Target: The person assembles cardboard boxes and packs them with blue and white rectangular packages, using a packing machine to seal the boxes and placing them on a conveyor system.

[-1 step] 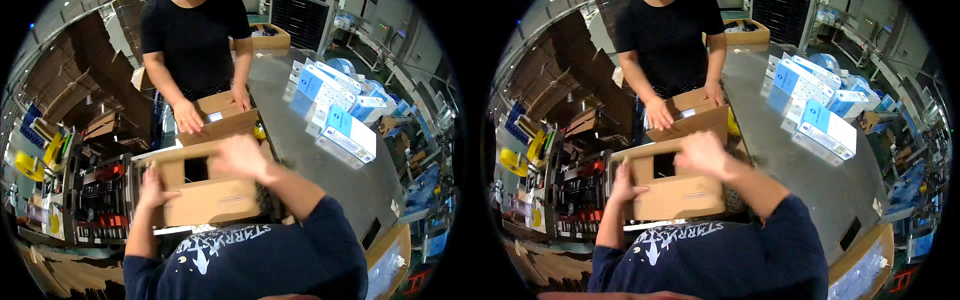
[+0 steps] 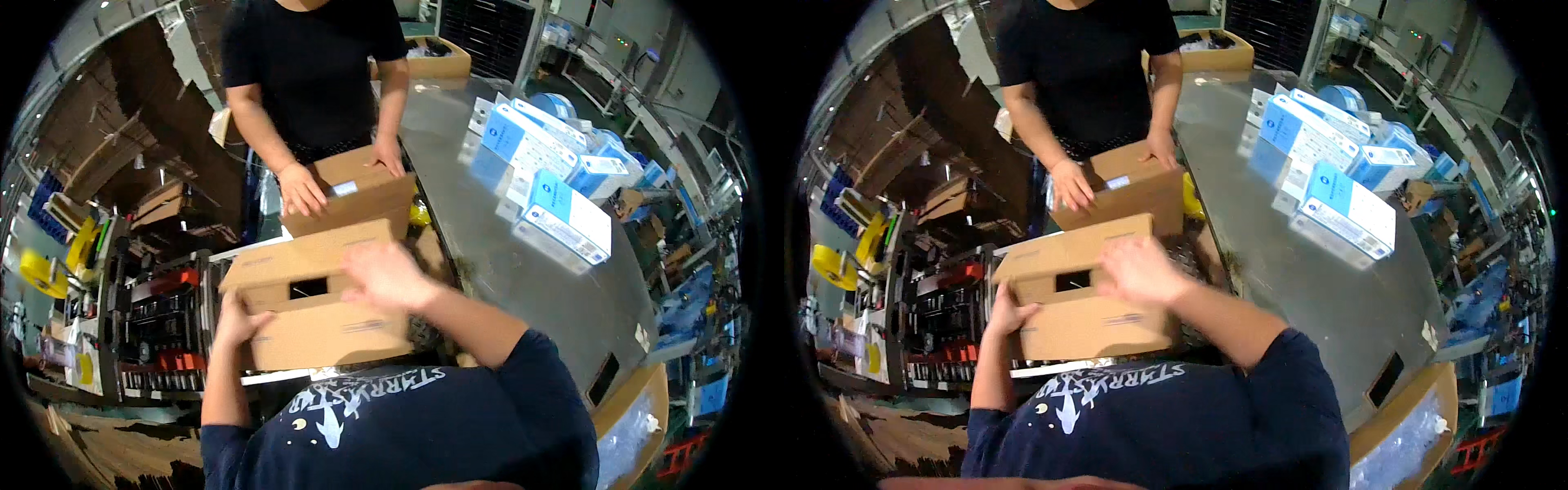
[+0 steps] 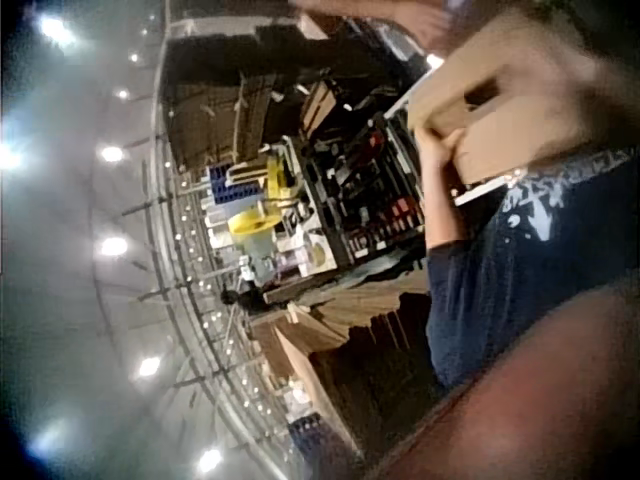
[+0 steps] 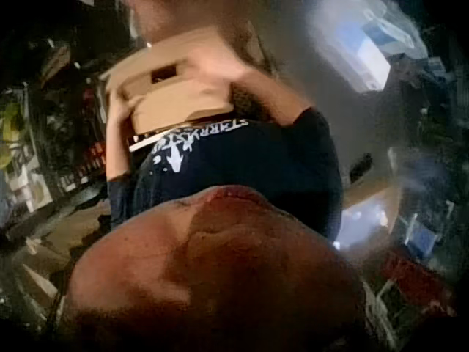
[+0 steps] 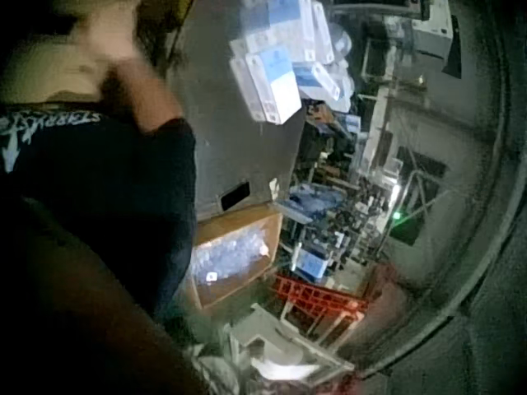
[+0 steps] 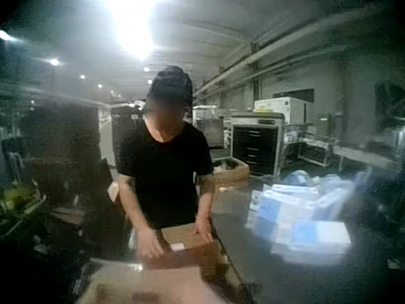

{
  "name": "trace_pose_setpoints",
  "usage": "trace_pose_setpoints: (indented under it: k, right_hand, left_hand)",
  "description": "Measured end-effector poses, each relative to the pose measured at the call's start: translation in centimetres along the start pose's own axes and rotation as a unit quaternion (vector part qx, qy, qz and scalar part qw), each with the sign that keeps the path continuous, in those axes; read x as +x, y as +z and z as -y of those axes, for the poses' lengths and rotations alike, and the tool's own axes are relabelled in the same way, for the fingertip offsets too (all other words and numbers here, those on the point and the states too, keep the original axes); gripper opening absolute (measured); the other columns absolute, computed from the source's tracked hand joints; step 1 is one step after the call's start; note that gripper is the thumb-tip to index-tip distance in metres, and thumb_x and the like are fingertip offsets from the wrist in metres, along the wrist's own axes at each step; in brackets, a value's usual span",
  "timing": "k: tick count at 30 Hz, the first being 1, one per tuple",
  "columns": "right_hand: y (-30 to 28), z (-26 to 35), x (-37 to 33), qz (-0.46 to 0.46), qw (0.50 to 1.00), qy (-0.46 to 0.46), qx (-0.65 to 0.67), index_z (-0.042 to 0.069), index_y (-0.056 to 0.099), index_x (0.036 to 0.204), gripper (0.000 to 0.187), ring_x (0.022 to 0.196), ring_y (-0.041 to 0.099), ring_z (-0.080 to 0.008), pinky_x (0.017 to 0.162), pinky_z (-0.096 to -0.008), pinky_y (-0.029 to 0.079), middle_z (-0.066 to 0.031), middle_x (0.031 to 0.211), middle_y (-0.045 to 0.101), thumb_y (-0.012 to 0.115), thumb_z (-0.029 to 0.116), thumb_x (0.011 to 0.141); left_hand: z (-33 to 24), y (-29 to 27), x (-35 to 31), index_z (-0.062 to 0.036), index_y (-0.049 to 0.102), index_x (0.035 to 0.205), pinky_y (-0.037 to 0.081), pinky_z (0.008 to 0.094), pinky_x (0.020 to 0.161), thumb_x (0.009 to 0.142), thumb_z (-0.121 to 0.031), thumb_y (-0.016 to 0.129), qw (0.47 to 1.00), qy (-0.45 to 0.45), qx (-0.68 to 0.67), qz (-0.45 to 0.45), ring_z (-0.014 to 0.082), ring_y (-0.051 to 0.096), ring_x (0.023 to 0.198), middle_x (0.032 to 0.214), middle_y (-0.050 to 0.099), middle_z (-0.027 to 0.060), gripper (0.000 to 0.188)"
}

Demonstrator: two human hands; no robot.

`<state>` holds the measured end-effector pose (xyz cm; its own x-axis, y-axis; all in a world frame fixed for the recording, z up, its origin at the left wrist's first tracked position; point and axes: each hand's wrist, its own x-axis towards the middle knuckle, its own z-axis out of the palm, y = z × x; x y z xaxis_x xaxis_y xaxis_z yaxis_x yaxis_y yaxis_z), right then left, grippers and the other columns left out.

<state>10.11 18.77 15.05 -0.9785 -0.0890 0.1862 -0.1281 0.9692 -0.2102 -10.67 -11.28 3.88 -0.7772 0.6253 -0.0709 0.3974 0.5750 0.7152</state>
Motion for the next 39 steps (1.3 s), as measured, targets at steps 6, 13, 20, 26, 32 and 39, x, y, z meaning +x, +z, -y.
trace_pose_setpoints:
  k: [6,13,20,26,32,39]
  right_hand:
    - [10.0,-11.7,-10.6,0.052,0.946,0.313,0.061,0.016,0.035,0.136,0.058,0.134,0.026,-0.0305,0.108,-0.0495,0.021,-0.0107,0.144,0.03,0.047,0.041,0.086]
    - [8.7,-18.7,-14.5,-0.001,0.875,0.469,0.117,0.022,0.017,0.145,0.057,0.14,0.007,-0.0267,0.107,-0.0572,0.013,-0.0044,0.152,0.014,0.03,0.044,0.094]
    - [6.9,-16.7,-9.2,0.03,0.895,0.431,0.111,0.02,0.019,0.145,0.056,0.14,0.007,-0.0251,0.11,-0.0516,0.013,-0.0049,0.152,0.012,0.03,0.043,0.094]
    - [8.2,-19.4,-11.5,0.018,0.909,0.406,0.092,0.022,0.02,0.144,0.056,0.14,0.008,-0.026,0.108,-0.0519,0.017,-0.0057,0.152,0.012,0.029,0.044,0.094]
    - [7.1,-19.9,-13.0,0.006,0.909,0.412,0.053,0.02,0.027,0.142,0.052,0.14,0.01,-0.0276,0.108,-0.0509,0.018,-0.0066,0.151,0.015,0.029,0.041,0.095]
    - [15.4,-12.7,-13.2,-0.065,0.84,0.299,0.448,0.005,0.028,0.141,0.056,0.137,0.02,-0.0202,0.112,-0.0327,0.014,-0.009,0.148,0.025,0.025,0.041,0.098]
  left_hand:
    - [0.0,3.9,-0.6,-0.0062,0.034,0.139,0.038,0.0402,0.095,0.08,-0.069,0.046,0.861,0.005,-0.418,0.291,0.0198,0.042,0.124,0.134,0.047,0.008,0.086]
    - [12.5,20.1,-8.9,-0.0031,0.046,0.123,0.041,0.0443,0.066,0.084,-0.059,0.05,0.789,-0.442,-0.404,0.138,0.0188,0.055,0.076,0.094,0.061,0.0095,0.068]
    - [17.9,13.6,-11.3,-0.0089,0.051,0.107,0.03,0.0401,0.062,0.082,-0.059,0.053,0.858,-0.442,-0.185,0.187,0.0177,0.038,0.077,0.087,0.045,0.002,0.056]
    - [13.2,26.5,-11.5,-0.0108,0.046,0.129,0.039,0.049,0.087,0.082,-0.065,0.047,0.764,-0.422,-0.441,0.21,0.0265,0.049,0.109,0.119,0.055,0.0095,0.072]
    - [15.3,26.1,-11.8,-0.0105,0.048,0.128,0.04,0.0434,0.09,0.085,-0.06,0.047,0.747,-0.373,-0.537,0.12,0.0247,0.052,0.107,0.116,0.058,0.0087,0.066]
    - [11.7,2.0,-11.9,-0.0038,0.056,0.112,0.047,0.0402,0.083,0.083,-0.028,0.061,0.814,-0.175,-0.516,-0.199,0.0228,0.059,0.093,0.105,0.061,0.0108,0.038]
